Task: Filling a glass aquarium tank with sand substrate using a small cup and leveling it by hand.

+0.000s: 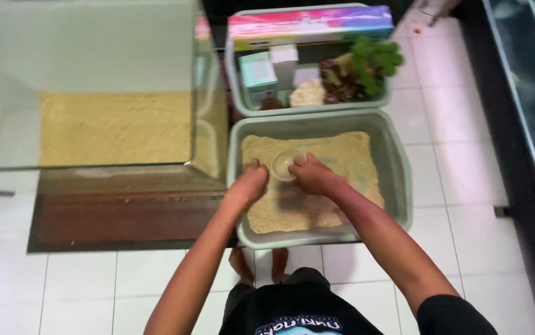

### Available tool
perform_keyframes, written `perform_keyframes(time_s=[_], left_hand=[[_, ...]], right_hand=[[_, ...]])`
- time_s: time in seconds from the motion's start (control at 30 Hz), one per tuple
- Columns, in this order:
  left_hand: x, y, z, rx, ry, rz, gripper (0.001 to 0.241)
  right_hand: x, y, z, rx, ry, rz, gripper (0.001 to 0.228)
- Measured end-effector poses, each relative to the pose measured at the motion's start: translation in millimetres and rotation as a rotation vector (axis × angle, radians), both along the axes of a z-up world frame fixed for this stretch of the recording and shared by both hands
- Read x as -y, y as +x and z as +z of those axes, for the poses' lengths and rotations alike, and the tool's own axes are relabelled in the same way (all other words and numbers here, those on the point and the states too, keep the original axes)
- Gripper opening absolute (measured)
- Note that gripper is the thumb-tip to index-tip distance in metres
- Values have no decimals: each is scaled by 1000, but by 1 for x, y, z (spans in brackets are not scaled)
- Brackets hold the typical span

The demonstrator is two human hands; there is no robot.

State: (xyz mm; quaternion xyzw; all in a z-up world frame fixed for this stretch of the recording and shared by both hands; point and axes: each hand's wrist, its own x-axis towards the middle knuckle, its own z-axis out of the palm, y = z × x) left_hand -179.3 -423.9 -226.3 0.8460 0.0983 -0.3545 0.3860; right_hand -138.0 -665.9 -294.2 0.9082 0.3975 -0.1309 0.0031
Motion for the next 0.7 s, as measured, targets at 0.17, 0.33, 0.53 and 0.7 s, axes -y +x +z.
perform_keyframes(time_s=[0.17, 0.33, 0.53, 0.7], left_hand=[[-21, -33, 19, 521, 108, -301, 50], [-23, -33, 24, 493, 149, -247, 59], [-18, -11, 1, 407, 89, -252, 65], [-17, 4, -25, 251, -20, -186, 77]], right_hand=[[-70, 13, -3, -264, -30, 74, 31], [-83, 10, 51, -341, 74, 27, 21], [-70, -2, 82, -727, 120, -131, 26], [-65, 16, 64, -657, 286, -175, 46]])
